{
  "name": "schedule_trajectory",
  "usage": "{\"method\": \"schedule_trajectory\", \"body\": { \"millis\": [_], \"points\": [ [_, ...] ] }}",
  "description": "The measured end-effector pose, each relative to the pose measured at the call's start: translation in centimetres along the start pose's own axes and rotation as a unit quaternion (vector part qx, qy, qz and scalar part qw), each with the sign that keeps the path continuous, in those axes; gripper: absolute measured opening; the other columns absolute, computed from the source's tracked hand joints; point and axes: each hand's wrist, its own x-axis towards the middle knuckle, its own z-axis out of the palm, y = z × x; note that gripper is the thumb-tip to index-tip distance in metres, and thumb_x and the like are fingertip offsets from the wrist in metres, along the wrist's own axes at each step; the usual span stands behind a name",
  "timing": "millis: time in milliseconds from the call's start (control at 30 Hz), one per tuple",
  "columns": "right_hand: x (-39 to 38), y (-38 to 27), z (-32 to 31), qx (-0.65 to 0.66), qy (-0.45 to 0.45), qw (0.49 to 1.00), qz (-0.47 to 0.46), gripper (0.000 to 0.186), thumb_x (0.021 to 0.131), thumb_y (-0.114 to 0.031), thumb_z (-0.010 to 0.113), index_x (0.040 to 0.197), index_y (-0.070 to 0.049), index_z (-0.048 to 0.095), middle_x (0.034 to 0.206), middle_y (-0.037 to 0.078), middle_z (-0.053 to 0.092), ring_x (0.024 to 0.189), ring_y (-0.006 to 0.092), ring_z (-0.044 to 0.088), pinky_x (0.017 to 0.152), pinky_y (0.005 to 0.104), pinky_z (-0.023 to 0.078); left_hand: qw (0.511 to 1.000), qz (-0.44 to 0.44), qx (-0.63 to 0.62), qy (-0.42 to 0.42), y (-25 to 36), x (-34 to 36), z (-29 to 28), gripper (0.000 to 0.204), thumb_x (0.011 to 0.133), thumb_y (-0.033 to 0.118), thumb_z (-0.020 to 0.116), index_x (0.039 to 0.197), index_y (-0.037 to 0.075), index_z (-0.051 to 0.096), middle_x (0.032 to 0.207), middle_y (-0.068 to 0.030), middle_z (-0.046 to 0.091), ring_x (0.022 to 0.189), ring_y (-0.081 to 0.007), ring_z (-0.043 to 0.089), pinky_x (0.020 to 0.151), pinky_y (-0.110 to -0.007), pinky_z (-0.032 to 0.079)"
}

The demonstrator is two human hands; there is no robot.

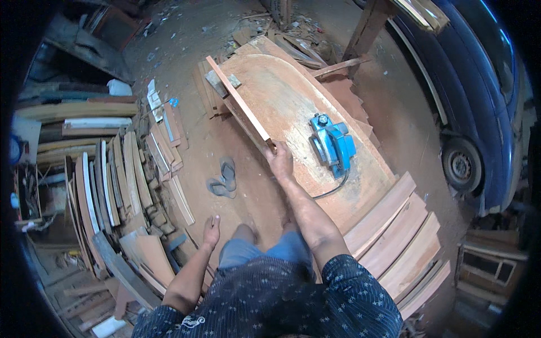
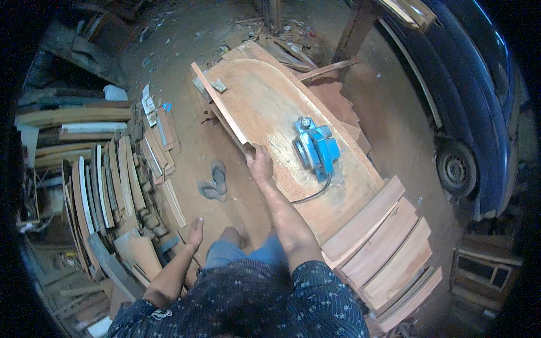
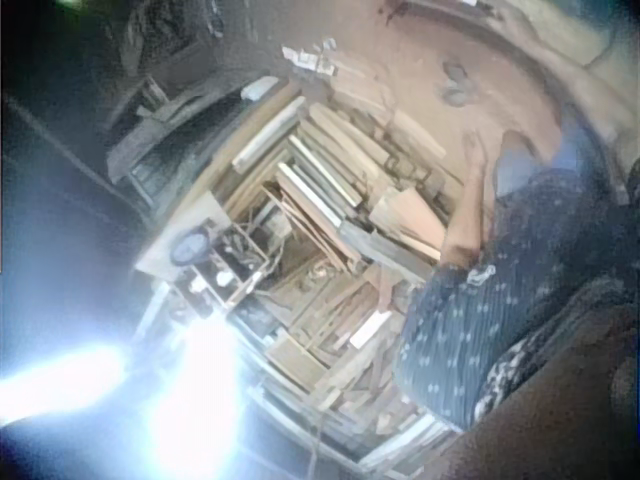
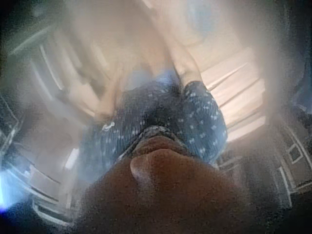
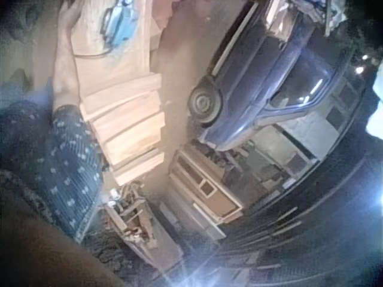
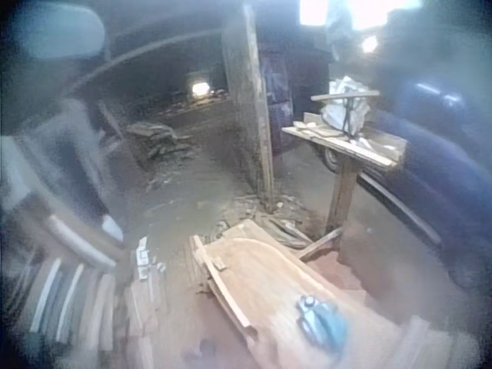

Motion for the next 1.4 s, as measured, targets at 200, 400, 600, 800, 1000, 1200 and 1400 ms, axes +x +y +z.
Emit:
{"method": "schedule_trajectory", "body": {
  "millis": [200, 400, 600, 800, 1000, 1200, 1400],
  "points": [
    [0.2, 0.2, 0.3, -0.011, -0.005, 1.000, -0.008, 0.028, 0.084, -0.014, 0.076, 0.110, -0.005, 0.070, 0.101, 0.016, 0.070, 0.094, 0.0337, 0.070, 0.080, 0.0441, 0.056, 0.994, 0.040, 0.089, -0.058, -6.3, 4.9, -0.8, 0.084, 0.102, 0.061, 0.049, 0.150, -0.007, 0.044, 0.159, -0.0318, 0.034, 0.149, -0.0399, 0.036, 0.123, -0.040, 0.030],
    [-1.9, 0.9, 1.7, 0.018, 0.116, 0.991, -0.066, 0.035, 0.084, -0.012, 0.081, 0.113, 0.001, 0.069, 0.105, 0.018, 0.069, 0.088, 0.0311, 0.069, 0.075, 0.0398, 0.056, 0.988, 0.099, 0.069, -0.093, -9.6, 12.7, 5.8, 0.074, 0.102, 0.056, 0.054, 0.145, -0.004, 0.052, 0.148, -0.0302, 0.051, 0.132, -0.0396, 0.056, 0.112, -0.043, 0.045],
    [-12.7, 7.3, 8.1, 0.082, 0.130, 0.967, -0.205, 0.036, 0.083, -0.011, 0.084, 0.112, 0.004, 0.069, 0.108, 0.018, 0.068, 0.082, 0.0237, 0.070, 0.071, 0.0321, 0.059, 0.952, 0.260, 0.043, -0.155, -12.8, 24.5, 19.6, 0.064, 0.101, 0.046, 0.059, 0.141, -0.004, 0.056, 0.133, -0.0286, 0.063, 0.116, -0.0384, 0.067, 0.101, -0.042, 0.053],
    [-16.0, 16.2, 14.4, 0.129, 0.028, 0.950, -0.282, 0.029, 0.083, -0.006, 0.082, 0.108, 0.004, 0.070, 0.107, 0.018, 0.069, 0.078, 0.0203, 0.070, 0.068, 0.0298, 0.058, 0.894, 0.334, 0.194, -0.229, -11.9, 33.4, 27.7, 0.066, 0.101, 0.049, 0.057, 0.143, -0.001, 0.054, 0.140, -0.0276, 0.059, 0.128, -0.0410, 0.059, 0.110, -0.043, 0.046],
    [-12.8, 18.8, 15.0, 0.108, 0.061, 0.929, -0.348, 0.030, 0.084, -0.003, 0.081, 0.111, 0.002, 0.070, 0.106, 0.018, 0.070, 0.080, 0.0214, 0.071, 0.069, 0.0304, 0.058, 0.801, 0.454, 0.316, -0.228, -11.8, 38.9, 33.1, 0.070, 0.102, 0.053, 0.051, 0.148, 0.001, 0.047, 0.134, -0.0265, 0.063, 0.125, -0.0427, 0.059, 0.109, -0.048, 0.046],
    [-7.9, 11.7, 13.2, 0.123, 0.157, 0.917, -0.346, 0.021, 0.091, -0.004, 0.072, 0.111, 0.000, 0.068, 0.095, 0.014, 0.069, 0.086, 0.0217, 0.070, 0.076, 0.0336, 0.056, 0.764, 0.536, 0.297, -0.201, -10.9, 38.7, 34.3, 0.062, 0.100, 0.046, 0.054, 0.142, 0.001, 0.049, 0.114, -0.0296, 0.069, 0.109, -0.0477, 0.065, 0.097, -0.054, 0.050],
    [-2.5, 6.2, 11.0, 0.050, 0.375, 0.868, -0.321, 0.050, 0.090, -0.024, 0.079, 0.126, 0.007, 0.063, 0.110, 0.016, 0.065, 0.089, 0.0220, 0.067, 0.077, 0.0350, 0.056, 0.730, 0.604, 0.260, -0.188, -10.9, 36.9, 35.2, 0.058, 0.100, 0.045, 0.056, 0.135, -0.001, 0.054, 0.110, -0.0284, 0.070, 0.106, -0.0461, 0.066, 0.093, -0.054, 0.052]
  ]
}}
